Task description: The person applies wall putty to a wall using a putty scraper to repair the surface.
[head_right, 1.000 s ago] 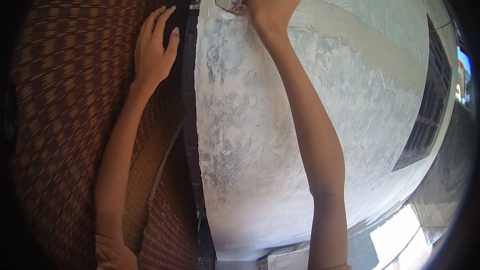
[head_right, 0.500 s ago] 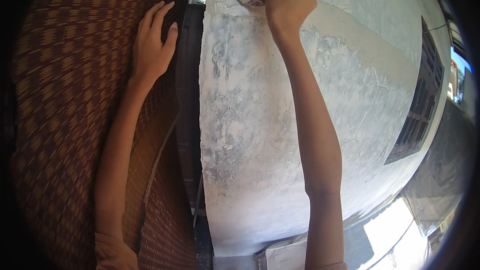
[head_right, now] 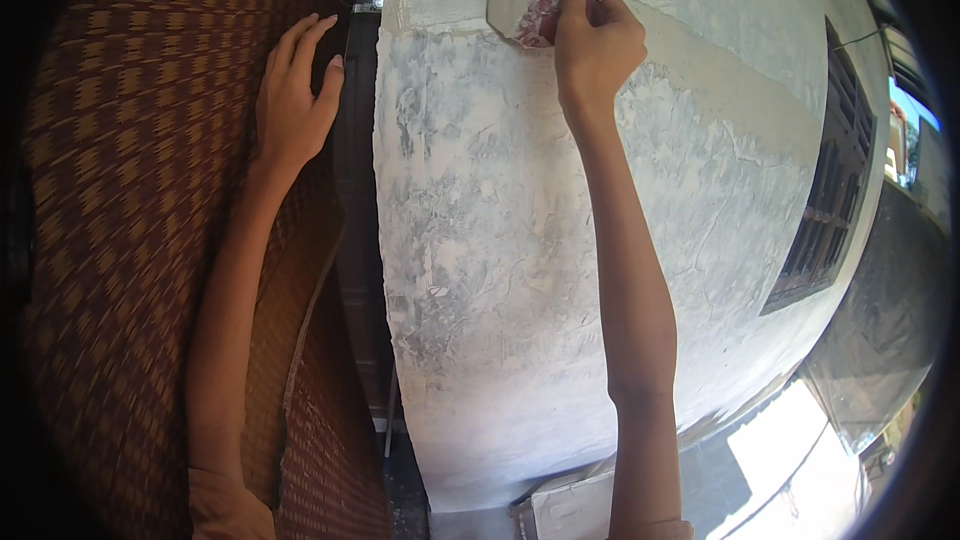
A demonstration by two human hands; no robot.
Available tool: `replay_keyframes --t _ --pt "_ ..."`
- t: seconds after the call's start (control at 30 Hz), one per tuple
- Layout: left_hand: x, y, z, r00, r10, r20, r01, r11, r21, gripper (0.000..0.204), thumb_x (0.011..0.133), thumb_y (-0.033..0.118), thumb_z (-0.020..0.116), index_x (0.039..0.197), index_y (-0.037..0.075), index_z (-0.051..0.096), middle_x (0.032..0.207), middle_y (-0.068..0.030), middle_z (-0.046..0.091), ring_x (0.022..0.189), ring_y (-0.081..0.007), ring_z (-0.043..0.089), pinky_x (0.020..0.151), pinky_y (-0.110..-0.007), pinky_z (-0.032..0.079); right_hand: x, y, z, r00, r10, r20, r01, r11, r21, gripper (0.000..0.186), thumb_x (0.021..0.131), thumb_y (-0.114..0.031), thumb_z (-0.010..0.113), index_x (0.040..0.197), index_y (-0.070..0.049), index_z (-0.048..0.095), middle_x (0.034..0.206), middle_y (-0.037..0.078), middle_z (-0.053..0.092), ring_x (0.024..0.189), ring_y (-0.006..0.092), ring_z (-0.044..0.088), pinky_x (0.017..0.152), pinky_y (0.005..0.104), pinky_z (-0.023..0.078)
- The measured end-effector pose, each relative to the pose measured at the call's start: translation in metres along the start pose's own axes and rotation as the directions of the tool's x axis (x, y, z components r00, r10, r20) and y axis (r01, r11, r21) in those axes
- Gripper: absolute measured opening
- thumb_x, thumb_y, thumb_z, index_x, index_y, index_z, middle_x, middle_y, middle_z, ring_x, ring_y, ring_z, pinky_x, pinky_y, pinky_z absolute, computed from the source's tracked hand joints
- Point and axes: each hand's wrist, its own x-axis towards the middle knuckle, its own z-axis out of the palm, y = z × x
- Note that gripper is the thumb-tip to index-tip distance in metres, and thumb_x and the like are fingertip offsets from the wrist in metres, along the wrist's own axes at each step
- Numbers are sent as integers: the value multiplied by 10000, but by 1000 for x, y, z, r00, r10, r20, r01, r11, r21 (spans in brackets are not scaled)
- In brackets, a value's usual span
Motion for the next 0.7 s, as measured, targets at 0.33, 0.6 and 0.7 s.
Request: replay_keyframes --t 0.33,0.6,0.7 --pt "-1 6 5 998 -28 60 29 1000 -4 415 950 170 554 1360 115 528 1406 -133 500 1280 -341 484 1079 -458 390 -36 -11 48 980 -193 51 194 981 -6 392 870 -139 640 1214 49 644 729 163 708 611 164 679 648 296 529" --pt "-5 3 -1 995 -41 87 37 998 44 421 953 178 553 1370 126 521 1418 -128 493 1291 -335 473 1078 -455 391 14 32 -58 993 72 -96 -63 994 89 403 902 -111 629 1270 51 609 816 114 723 619 139 664 581 280 527" --pt "-4 3 2 995 -47 87 43 998 46 421 952 179 554 1369 129 522 1419 -126 492 1291 -334 472 1078 -450 390 21 32 -67 988 70 -140 -55 992 111 433 907 -112 626 1298 68 577 836 110 719 623 135 656 572 276 522"
